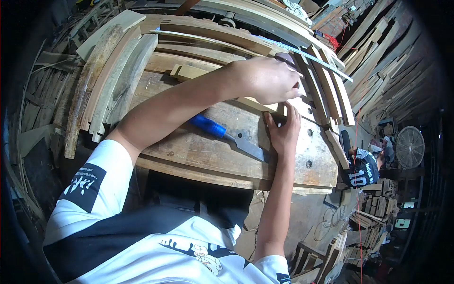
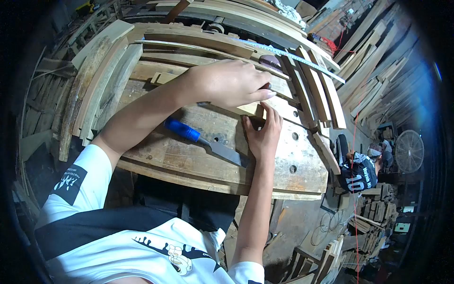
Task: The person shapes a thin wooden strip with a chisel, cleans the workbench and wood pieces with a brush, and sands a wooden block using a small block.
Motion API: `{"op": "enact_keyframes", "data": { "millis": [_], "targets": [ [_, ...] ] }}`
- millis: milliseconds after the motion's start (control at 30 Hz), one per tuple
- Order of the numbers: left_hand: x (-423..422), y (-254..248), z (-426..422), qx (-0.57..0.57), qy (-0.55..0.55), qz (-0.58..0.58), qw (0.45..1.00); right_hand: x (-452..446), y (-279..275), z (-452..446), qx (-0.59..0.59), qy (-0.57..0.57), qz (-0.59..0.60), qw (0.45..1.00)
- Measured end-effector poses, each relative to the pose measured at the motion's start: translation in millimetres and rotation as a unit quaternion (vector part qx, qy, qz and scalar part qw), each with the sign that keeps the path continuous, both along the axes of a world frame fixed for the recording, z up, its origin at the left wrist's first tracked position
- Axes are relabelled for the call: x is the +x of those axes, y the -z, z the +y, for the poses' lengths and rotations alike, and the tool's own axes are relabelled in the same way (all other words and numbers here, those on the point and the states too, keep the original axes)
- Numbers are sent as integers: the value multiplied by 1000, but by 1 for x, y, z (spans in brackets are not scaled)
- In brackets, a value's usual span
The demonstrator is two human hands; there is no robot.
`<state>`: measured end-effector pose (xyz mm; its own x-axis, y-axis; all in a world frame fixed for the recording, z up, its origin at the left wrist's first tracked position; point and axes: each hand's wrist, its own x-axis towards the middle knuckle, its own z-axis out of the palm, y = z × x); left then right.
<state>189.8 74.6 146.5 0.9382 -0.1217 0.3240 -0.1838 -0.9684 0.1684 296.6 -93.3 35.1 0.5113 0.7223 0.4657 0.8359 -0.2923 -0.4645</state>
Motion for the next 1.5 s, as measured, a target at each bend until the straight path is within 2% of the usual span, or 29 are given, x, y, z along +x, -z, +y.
{"op": "enact_keyframes", "data": {
  "millis": [100,300,433,533,633,733,833,1100,1133,1233,1267,1367,1400,1500],
  "targets": [
    [-7,-16,-9,-40,-41,89,994,0,1,0,-2,2,0,1000],
    [12,-4,-18,-154,93,-56,982,-1,-3,0,5,-3,-8,1000],
    [5,-14,-23,-284,89,32,954,-1,-3,-2,4,-3,7,1000],
    [5,-12,-22,-286,79,16,955,2,-2,-2,-7,0,-6,1000],
    [5,-10,-14,-205,84,-25,975,-1,-4,1,-5,0,13,1000],
    [4,-10,-3,-130,41,12,991,1,1,0,5,-4,8,1000],
    [2,-15,-2,-136,-11,65,988,2,2,1,13,-7,-2,1000],
    [8,-10,-22,-246,96,-20,964,5,4,0,18,-11,-6,1000],
    [7,-11,-22,-261,97,6,961,7,6,-1,20,-14,2,1000],
    [8,-4,-21,-209,84,-49,973,3,2,-1,32,-17,-8,999],
    [6,-9,-20,-208,78,-17,975,2,1,1,40,-16,-20,999],
    [2,-8,-7,-97,79,-55,991,1,2,2,32,-8,-20,999],
    [2,-10,-6,-108,29,-1,994,1,2,0,21,-3,-14,1000],
    [-5,-20,-6,-93,-18,59,994,3,1,-1,6,-12,2,1000]
  ]
}}
